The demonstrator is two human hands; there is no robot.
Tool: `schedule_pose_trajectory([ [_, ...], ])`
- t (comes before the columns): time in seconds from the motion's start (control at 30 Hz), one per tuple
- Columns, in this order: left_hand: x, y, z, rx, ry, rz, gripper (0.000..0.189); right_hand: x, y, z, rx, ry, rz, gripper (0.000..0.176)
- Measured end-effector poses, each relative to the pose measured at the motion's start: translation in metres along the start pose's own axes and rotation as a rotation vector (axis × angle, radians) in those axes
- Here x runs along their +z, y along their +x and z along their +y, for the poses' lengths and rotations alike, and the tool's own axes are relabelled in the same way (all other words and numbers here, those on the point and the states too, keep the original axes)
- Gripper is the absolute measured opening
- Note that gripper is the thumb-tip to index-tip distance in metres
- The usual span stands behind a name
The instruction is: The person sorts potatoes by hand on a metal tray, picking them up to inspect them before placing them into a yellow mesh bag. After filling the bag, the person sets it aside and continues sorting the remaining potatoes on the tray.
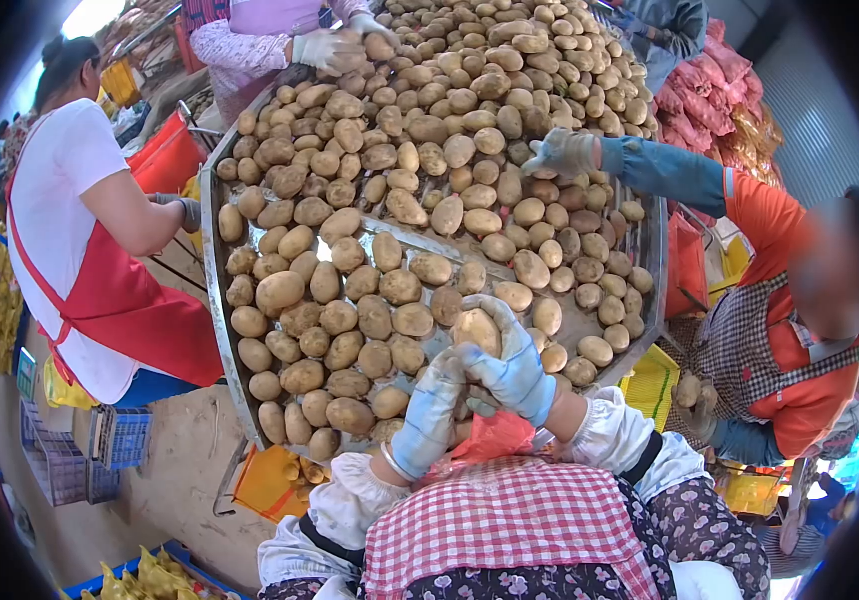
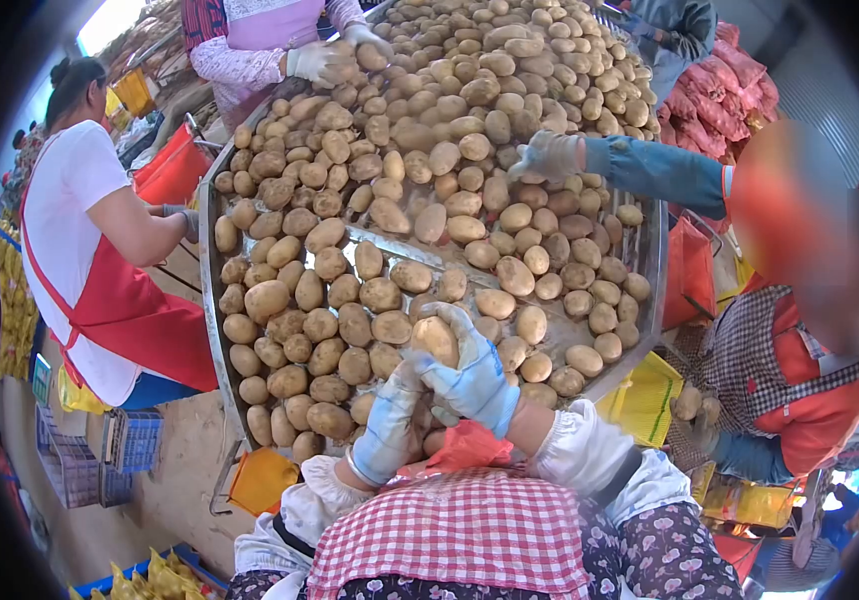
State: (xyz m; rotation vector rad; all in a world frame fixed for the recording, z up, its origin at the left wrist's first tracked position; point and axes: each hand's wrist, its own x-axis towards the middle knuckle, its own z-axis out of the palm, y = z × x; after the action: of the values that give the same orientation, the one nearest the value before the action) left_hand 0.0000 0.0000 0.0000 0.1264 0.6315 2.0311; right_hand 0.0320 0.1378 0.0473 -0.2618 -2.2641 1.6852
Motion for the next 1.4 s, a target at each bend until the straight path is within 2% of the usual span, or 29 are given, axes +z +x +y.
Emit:
schedule_pose_trajectory([
  [0.07, 0.007, -0.001, 0.005, -0.016, 0.059, -0.090, 0.044, -0.004, 0.000, 0.003, 0.118, 0.173, -0.020, 0.044],
  [0.2, 0.022, -0.001, 0.003, 0.016, 0.127, -0.016, 0.044, -0.017, 0.000, 0.003, 0.137, 0.214, -0.035, 0.039],
  [0.27, 0.029, -0.001, 0.007, -0.030, 0.072, 0.005, 0.040, -0.012, -0.006, 0.011, 0.328, 0.500, 0.026, 0.039],
  [0.3, 0.021, 0.000, 0.005, -0.024, 0.071, 0.015, 0.040, -0.013, -0.007, 0.011, 0.332, 0.503, 0.016, 0.039],
  [0.37, -0.014, 0.002, 0.004, -0.046, 0.678, 0.140, 0.036, -0.016, -0.003, 0.015, 0.404, 0.368, -0.057, 0.039],
  [0.43, -0.029, -0.006, 0.034, -0.106, 0.846, 0.251, 0.031, -0.014, -0.004, 0.039, 0.435, 0.643, 0.085, 0.036],
  [0.47, -0.029, -0.012, 0.058, 0.194, 1.515, 0.381, 0.032, -0.024, 0.000, 0.039, 0.509, 0.750, 0.109, 0.031],
  [0.5, -0.031, -0.020, 0.075, 0.519, 2.172, 0.489, 0.037, -0.029, 0.003, 0.036, 0.544, 0.712, 0.250, 0.029],
  [0.53, -0.049, -0.032, 0.071, 0.514, 2.260, 0.710, 0.051, -0.042, 0.003, 0.031, 0.410, 0.429, 0.279, 0.024],
  [0.57, -0.064, -0.049, 0.066, 0.510, 2.261, 0.726, 0.051, -0.050, 0.002, 0.048, 0.377, 0.443, 0.359, 0.023],
  [0.6, -0.077, -0.065, 0.062, 0.361, 2.261, 0.544, 0.053, -0.070, -0.002, 0.082, 0.232, 0.109, 0.321, 0.024],
  [0.63, -0.085, -0.074, 0.062, 0.215, 2.243, 0.356, 0.055, -0.078, -0.004, 0.092, 0.228, 0.110, 0.316, 0.024],
  [0.7, -0.074, -0.076, 0.083, 0.163, 2.181, 0.306, 0.054, -0.083, -0.008, 0.103, 0.432, 0.055, 0.228, 0.024],
  [0.73, -0.071, -0.061, 0.109, -0.189, 1.925, 0.307, 0.057, -0.081, -0.006, 0.109, 0.372, -0.332, 0.167, 0.030],
  [0.77, -0.072, -0.054, 0.124, -0.509, 1.639, 0.299, 0.061, -0.072, -0.001, 0.092, 0.372, -0.330, 0.166, 0.030],
  [0.8, -0.099, -0.047, 0.118, 0.330, 1.898, 0.415, 0.060, -0.056, 0.009, 0.059, 0.441, -0.525, -0.027, 0.034],
  [0.83, -0.092, -0.031, 0.134, 0.503, 2.163, 0.566, 0.054, -0.045, 0.015, 0.041, 0.507, -0.714, -0.220, 0.037],
  [0.87, -0.084, -0.009, 0.155, 0.689, 2.415, 0.722, 0.050, -0.038, 0.014, 0.052, 0.463, -0.775, -0.248, 0.041],
  [0.97, -0.132, 0.033, 0.178, 0.689, 2.421, 0.757, 0.049, -0.041, 0.015, 0.055, 0.474, -0.667, -0.254, 0.039],
  [1.03, -0.128, 0.045, 0.193, 0.435, 1.946, 0.772, 0.054, -0.051, 0.010, 0.064, 0.482, -0.609, -0.206, 0.038],
  [1.07, -0.125, 0.046, 0.191, 0.441, 1.948, 0.766, 0.054, -0.056, 0.007, 0.065, 0.515, -0.585, -0.186, 0.036],
  [1.1, -0.112, 0.041, 0.185, 0.525, 1.346, 0.670, 0.053, -0.059, 0.008, 0.061, 0.547, -0.559, -0.162, 0.034],
  [1.17, -0.082, 0.024, 0.167, 0.536, 0.152, 0.411, 0.051, -0.064, 0.006, 0.065, 0.590, -0.440, -0.138, 0.024],
  [1.2, -0.065, 0.016, 0.162, 0.530, 0.152, 0.412, 0.051, -0.070, 0.005, 0.086, 0.397, -0.398, -0.187, 0.021],
  [1.23, -0.047, 0.007, 0.159, 0.385, 0.005, 0.310, 0.046, -0.070, 0.004, 0.090, 0.204, -0.353, -0.233, 0.018],
  [1.27, -0.036, 0.003, 0.153, 0.240, -0.141, 0.204, 0.042, -0.072, 0.003, 0.089, 0.597, 0.224, -0.161, 0.021],
  [1.3, -0.033, 0.000, 0.142, 0.233, -0.141, 0.196, 0.042, -0.067, 0.004, 0.071, 0.596, 0.221, -0.150, 0.021],
  [1.37, -0.025, 0.002, 0.117, 0.482, 0.645, 0.083, 0.046, -0.051, 0.005, 0.027, 0.407, 0.220, -0.183, 0.035],
  [1.4, 0.005, -0.002, 0.115, 0.427, 0.850, 0.208, 0.056, -0.049, 0.003, 0.015, 0.464, 0.313, -0.267, 0.042],
])
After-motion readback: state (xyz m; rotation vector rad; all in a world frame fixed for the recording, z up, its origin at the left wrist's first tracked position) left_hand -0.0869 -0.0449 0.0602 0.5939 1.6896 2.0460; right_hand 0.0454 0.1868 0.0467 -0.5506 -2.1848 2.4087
